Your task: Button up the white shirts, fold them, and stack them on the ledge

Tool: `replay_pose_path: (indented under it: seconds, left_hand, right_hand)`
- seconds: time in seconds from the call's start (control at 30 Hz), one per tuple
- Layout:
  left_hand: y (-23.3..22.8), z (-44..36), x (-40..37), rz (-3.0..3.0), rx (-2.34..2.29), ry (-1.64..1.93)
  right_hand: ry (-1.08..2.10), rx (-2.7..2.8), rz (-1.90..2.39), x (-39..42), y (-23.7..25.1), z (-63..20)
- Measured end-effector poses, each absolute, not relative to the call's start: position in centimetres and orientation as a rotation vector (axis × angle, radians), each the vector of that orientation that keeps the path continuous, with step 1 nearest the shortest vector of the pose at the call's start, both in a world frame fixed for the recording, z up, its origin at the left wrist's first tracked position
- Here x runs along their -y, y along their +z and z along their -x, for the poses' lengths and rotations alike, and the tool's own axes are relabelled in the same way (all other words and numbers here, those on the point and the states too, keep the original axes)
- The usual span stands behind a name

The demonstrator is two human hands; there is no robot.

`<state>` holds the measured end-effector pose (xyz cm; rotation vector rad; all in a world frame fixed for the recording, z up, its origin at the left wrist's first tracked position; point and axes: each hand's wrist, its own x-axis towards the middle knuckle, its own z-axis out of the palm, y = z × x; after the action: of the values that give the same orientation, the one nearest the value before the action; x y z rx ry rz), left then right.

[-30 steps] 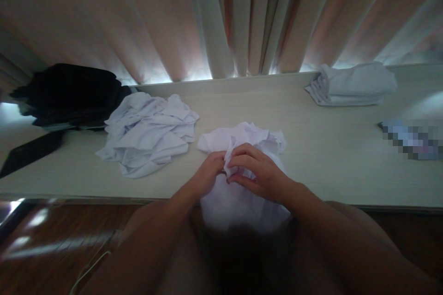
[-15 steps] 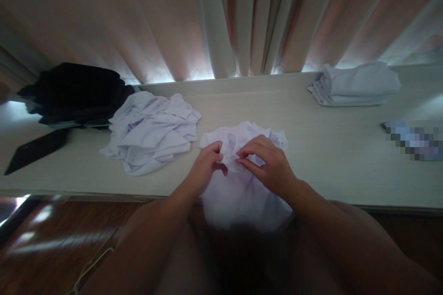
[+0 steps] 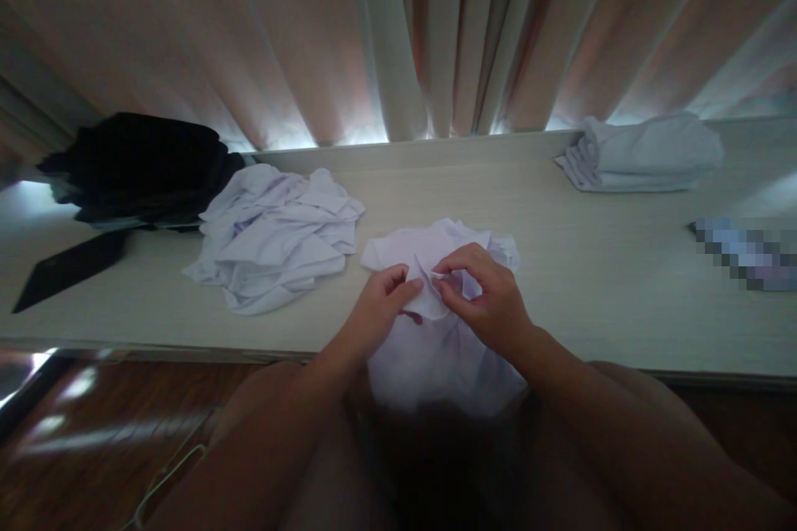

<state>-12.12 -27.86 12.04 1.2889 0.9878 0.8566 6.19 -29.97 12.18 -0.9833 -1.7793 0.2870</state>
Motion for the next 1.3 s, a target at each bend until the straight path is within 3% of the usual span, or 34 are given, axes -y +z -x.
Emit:
replay_pose_path:
  seconds: [0.57,0.77,1.3]
  left_hand:
    - [12.5,11.8,28.0,-1.039,-0.926,0.832]
    - [12.6,12.2,28.0,-1.108,-1.048,0.646]
    - [12.8,12.4,28.0,-1.176,-1.013,0.754]
  right_hand:
    - [0.104,2.154,1.032,29.0,11.9,-7.1]
    - [-0.024,2.132,1.098,28.6,11.6,-7.8]
    - [0.069,2.393,1.051,29.0,12.1,-7.2]
